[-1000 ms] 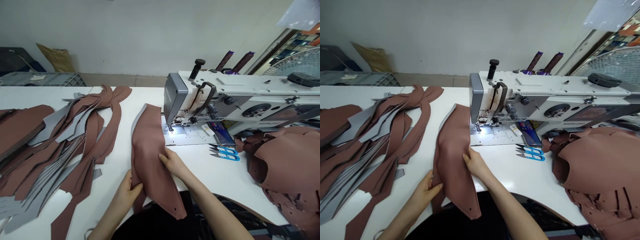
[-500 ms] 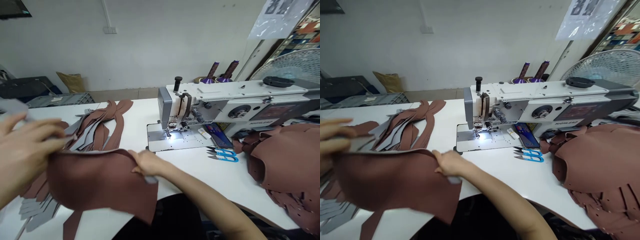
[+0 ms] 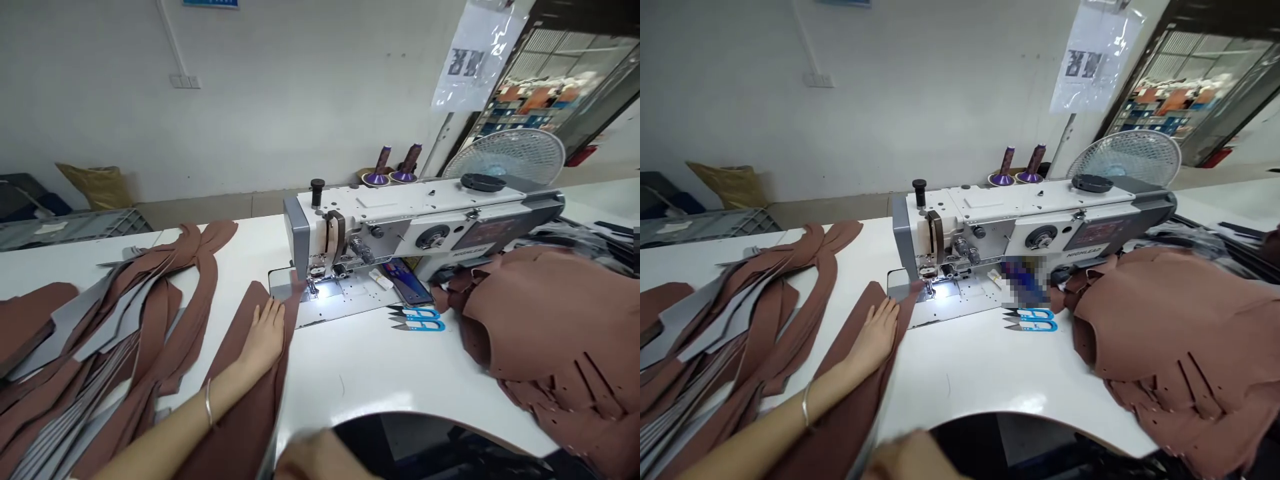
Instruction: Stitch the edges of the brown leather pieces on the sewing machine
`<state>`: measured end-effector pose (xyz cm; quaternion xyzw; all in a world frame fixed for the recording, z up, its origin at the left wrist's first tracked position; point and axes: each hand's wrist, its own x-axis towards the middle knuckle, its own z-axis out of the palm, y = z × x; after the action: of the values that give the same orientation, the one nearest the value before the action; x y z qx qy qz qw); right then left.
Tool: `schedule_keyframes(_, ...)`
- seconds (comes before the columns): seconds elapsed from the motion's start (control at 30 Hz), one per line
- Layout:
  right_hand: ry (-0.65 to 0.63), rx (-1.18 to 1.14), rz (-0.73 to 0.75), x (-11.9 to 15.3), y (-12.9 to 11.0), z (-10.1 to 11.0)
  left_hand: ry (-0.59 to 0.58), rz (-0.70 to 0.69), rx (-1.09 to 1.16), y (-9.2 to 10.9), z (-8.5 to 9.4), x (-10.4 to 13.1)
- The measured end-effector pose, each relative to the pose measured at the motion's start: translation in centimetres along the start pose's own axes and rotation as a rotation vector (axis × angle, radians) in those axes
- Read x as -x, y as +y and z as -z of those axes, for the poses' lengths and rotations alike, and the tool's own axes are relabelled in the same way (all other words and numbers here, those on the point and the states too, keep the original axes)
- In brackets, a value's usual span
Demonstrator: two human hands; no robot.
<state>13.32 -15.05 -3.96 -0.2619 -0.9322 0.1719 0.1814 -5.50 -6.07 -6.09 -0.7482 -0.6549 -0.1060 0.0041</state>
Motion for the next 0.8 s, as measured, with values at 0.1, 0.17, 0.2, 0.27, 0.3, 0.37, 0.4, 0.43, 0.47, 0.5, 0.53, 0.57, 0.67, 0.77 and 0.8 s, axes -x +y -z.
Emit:
schedule_keyframes(0.1, 0.066, 0.192, 0.097, -3.8, 5.1, 1.5, 0.006, 0.007, 0.065, -0.3, 0.6, 1.2)
schedule_keyframes(0.17, 0.158, 0.416, 0.278, -6.9, 7.8, 1.5, 0.023, 0.026, 0.099, 0.0, 1.8, 1.8)
schedule_keyframes(0.2, 0.196, 0.472, 0.380, -8.4, 8.8, 1.2, 0.036, 0.040, 0.110, 0.0, 2.4, 2.2)
schedule_keyframes(0.27, 0.213, 0.563, 0.473, -10.9, 10.1, 0.2, 0.067, 0.062, 0.122, -0.4, 3.8, 2.9)
schedule_keyframes(0.3, 0.215, 0.601, 0.495, -11.8, 10.6, -0.4, 0.086, 0.077, 0.122, -1.1, 4.6, 3.3)
schedule_keyframes(0.37, 0.239, 0.656, 0.536, -13.2, 11.5, -1.6, 0.141, 0.149, 0.100, -3.5, 6.8, 4.5)
schedule_keyframes(0.4, 0.265, 0.661, 0.553, -13.6, 11.8, -2.1, 0.181, 0.213, 0.076, -5.2, 8.3, 5.5)
schedule_keyframes(0.43, 0.290, 0.664, 0.565, -13.8, 12.1, -2.5, 0.228, 0.296, 0.045, -7.1, 10.0, 6.8)
schedule_keyframes(0.47, 0.311, 0.671, 0.575, -13.9, 12.3, -2.9, 0.279, 0.396, 0.007, -9.2, 11.8, 8.3)
schedule_keyframes(0.5, 0.330, 0.681, 0.577, -13.8, 12.4, -3.2, 0.335, 0.507, -0.036, -11.4, 13.7, 9.9)
schedule_keyframes(0.53, 0.347, 0.697, 0.573, -13.6, 12.5, -3.6, 0.384, 0.618, -0.082, -13.8, 15.5, 11.7)
schedule_keyframes(0.57, 0.364, 0.717, 0.561, -13.5, 12.6, -3.9, 0.427, 0.724, -0.134, -16.2, 17.1, 13.5)
schedule_keyframes(0.67, 0.408, 0.743, 0.524, -12.8, 12.8, -4.6, 0.468, 0.955, -0.280, -22.3, 20.5, 18.3)
schedule_keyframes(0.77, 0.388, 0.681, 0.532, -11.9, 13.0, -4.4, 0.342, 1.012, -0.323, -25.3, 21.7, 21.7)
schedule_keyframes(0.8, 0.372, 0.649, 0.526, -11.6, 12.8, -4.0, 0.295, 1.005, -0.326, -25.4, 21.9, 22.3)
